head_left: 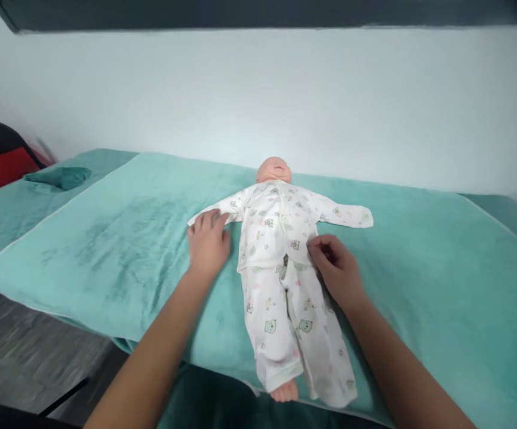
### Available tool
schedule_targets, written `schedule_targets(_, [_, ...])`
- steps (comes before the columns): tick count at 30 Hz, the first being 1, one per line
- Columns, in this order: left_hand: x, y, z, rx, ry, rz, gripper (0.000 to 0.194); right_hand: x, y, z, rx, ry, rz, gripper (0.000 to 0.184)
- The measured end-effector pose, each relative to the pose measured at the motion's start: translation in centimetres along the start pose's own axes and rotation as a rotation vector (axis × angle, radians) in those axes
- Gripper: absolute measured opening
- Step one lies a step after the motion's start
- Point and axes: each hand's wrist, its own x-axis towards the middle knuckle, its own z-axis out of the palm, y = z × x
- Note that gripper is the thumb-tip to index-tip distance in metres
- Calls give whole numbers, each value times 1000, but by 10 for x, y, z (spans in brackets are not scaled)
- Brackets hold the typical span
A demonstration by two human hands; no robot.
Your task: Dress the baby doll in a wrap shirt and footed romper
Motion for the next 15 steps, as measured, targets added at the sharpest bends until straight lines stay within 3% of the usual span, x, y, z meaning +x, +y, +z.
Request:
schedule_targets(3, [-9,-21,-14,130,6,-84,39,-32,10,-16,-68,-130,97,14])
schedule_targets(5, [-10,-29,-19,151,4,-129,33,-44,16,-27,-130,-211,87,15])
schedule_targets(7, [-7,-36,-22,168,-8,-120,29,-41,24,-40,-183,-192,78,19])
schedule_targets(10, [-1,-49,-26,249,-14,-34,29,-12,46,-66,-339,61,139,33])
schedule_targets(12, [3,-61,-29,317,-1,22,29,17,62,-85,-494,202,212,51])
schedule_targets(15, [7,-77,-32,383,26,65,27,55,76,-103,-631,200,330,63])
